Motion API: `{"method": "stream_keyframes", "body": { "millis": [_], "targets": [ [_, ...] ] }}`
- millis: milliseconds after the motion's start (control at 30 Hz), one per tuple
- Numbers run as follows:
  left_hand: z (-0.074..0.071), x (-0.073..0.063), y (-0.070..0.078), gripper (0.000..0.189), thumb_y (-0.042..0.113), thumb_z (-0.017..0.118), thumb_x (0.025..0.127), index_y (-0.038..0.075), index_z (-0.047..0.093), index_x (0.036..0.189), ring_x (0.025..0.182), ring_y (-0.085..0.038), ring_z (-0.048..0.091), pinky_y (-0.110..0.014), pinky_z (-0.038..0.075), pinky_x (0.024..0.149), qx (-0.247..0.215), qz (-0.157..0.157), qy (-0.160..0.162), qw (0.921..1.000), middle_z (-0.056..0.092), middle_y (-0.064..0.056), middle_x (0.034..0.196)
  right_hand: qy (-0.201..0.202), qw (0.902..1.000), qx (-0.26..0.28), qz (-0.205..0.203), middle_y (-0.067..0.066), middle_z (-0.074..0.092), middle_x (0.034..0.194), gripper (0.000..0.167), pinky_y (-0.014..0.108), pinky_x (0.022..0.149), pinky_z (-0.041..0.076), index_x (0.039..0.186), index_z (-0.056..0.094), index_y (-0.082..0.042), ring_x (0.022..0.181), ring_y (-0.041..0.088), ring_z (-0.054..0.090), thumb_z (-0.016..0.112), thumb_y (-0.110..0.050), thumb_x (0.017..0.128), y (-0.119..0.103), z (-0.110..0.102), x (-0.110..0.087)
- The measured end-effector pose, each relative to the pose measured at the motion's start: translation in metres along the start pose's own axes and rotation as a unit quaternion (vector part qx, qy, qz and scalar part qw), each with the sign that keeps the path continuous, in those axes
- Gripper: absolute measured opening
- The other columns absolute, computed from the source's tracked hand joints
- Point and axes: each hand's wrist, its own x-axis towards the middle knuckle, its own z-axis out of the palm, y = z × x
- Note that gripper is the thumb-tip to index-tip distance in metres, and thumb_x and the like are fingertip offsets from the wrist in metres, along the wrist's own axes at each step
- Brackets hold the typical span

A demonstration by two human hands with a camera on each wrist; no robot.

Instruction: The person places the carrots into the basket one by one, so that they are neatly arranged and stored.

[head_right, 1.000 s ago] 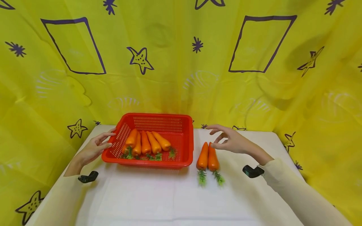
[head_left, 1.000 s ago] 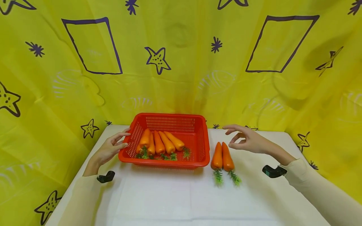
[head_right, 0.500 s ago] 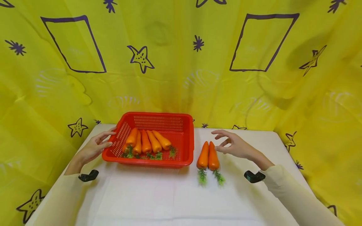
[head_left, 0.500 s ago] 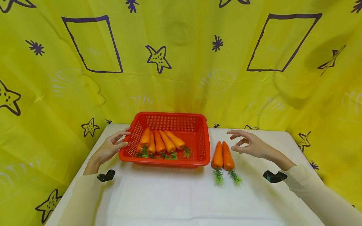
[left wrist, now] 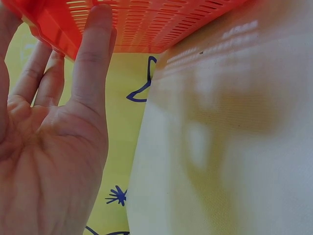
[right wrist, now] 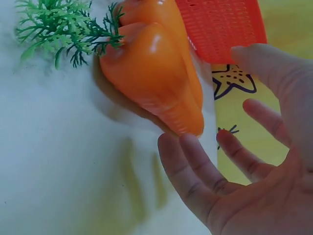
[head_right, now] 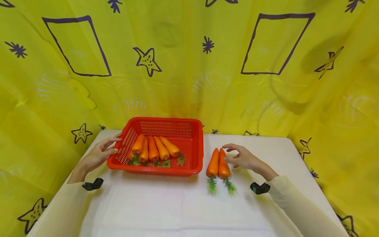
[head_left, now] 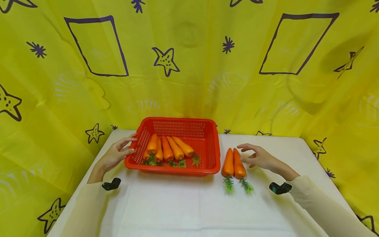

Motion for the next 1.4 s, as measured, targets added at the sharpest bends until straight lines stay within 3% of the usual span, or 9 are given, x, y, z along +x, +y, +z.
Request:
{"method": "stream_keyframes", "body": {
  "millis": [400, 800, 1167, 1400],
  "targets": [
    [0.0, 0.0, 0.0, 0.044, -0.003, 0.059, 0.102, -0.012, 0.043, 0.142, 0.154, -0.046, 0.003, -0.024, 0.049, 0.104, 0.003, 0.001, 0.001, 1.0, 0.013, -0.013, 0.172, -0.02, 0.9984, 0.045, 0.03, 0.037, 0.041, 0.142, 0.065, 0.045, 0.073, 0.063, 0.151, 0.045, 0.001, 0.079, 0.029, 0.065, 0.074, -0.016, 0.096, 0.012, 0.016, 0.004],
    [0.002, 0.0, 0.002, 0.044, -0.003, 0.059, 0.102, -0.013, 0.043, 0.142, 0.154, -0.045, 0.0, -0.023, 0.051, 0.102, -0.006, -0.006, 0.004, 1.0, 0.011, -0.013, 0.172, -0.011, 0.9974, 0.019, 0.068, 0.033, 0.045, 0.132, 0.076, 0.041, 0.066, 0.063, 0.153, 0.041, 0.001, 0.07, 0.026, 0.066, 0.079, -0.022, 0.092, 0.004, 0.024, 0.009],
    [0.001, 0.0, 0.001, 0.042, -0.004, 0.057, 0.102, -0.011, 0.044, 0.142, 0.154, -0.044, -0.001, -0.024, 0.051, 0.101, -0.007, 0.002, -0.003, 1.0, 0.011, -0.013, 0.172, -0.012, 0.9978, 0.015, 0.064, 0.034, 0.046, 0.131, 0.075, 0.04, 0.065, 0.063, 0.153, 0.039, 0.004, 0.068, 0.025, 0.066, 0.078, -0.019, 0.093, 0.0, 0.025, 0.008],
    [-0.001, 0.0, -0.002, 0.042, -0.004, 0.056, 0.102, -0.008, 0.046, 0.143, 0.156, -0.039, 0.007, -0.024, 0.049, 0.104, -0.004, 0.005, -0.005, 1.0, 0.013, -0.011, 0.172, -0.011, 0.9975, 0.02, 0.067, 0.033, 0.045, 0.131, 0.075, 0.042, 0.066, 0.063, 0.154, 0.04, 0.003, 0.068, 0.025, 0.065, 0.079, -0.018, 0.093, 0.001, 0.025, 0.008]
  ]
}}
